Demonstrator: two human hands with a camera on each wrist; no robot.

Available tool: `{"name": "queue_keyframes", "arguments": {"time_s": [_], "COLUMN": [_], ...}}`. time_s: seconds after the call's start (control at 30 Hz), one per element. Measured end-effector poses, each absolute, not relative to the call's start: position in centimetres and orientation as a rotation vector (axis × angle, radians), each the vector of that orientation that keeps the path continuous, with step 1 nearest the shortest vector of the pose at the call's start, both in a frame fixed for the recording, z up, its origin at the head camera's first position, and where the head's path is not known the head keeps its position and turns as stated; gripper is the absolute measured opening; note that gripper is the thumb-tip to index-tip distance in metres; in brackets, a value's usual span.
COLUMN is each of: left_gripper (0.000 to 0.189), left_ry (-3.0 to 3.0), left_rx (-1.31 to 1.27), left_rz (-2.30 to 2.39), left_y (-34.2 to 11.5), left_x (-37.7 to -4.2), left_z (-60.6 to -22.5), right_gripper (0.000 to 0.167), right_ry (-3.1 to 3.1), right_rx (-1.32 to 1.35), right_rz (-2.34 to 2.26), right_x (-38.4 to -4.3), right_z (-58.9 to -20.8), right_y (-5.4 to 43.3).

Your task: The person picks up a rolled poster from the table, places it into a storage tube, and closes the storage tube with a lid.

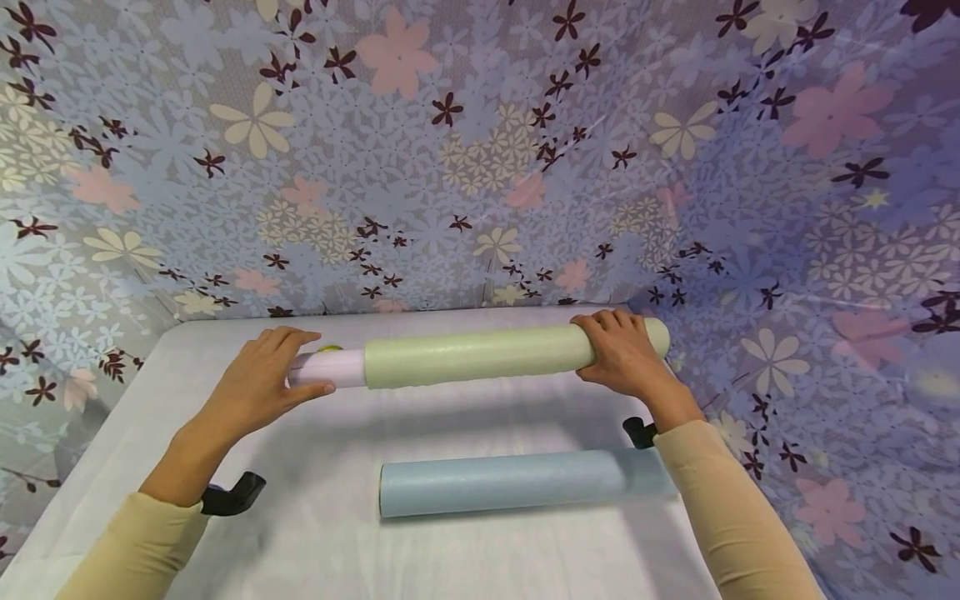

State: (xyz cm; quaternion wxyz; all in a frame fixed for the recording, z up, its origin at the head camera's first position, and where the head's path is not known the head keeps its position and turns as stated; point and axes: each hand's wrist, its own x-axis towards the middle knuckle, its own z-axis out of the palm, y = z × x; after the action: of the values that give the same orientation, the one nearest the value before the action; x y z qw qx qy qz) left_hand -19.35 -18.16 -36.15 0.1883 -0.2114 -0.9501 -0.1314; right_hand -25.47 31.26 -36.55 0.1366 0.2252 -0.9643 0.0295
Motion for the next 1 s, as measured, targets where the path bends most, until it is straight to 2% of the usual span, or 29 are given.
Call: {"name": "queue_keyframes", "arguments": {"time_s": [0.67, 1.0], "left_gripper": [0.062, 0.059], "left_ry": [-2.619, -2.593], "left_rx": [-0.529, -0.521], "left_rz": [-1.092, -1.24], "left_y": [-21.7, -21.8], "left_x": [-18.4, -18.1], "left_z": [-38.9, -39.7], "right_gripper": [0.076, 0.076], "right_ry": [-2.783, -2.786], "right_rx": [0.66, 0.662], "right_rz": [0.125, 0.129], "right_x": [-25.1, -24.9], "right_z": [-36.5, -36.5], "right_y": [32.0, 32.1]}}
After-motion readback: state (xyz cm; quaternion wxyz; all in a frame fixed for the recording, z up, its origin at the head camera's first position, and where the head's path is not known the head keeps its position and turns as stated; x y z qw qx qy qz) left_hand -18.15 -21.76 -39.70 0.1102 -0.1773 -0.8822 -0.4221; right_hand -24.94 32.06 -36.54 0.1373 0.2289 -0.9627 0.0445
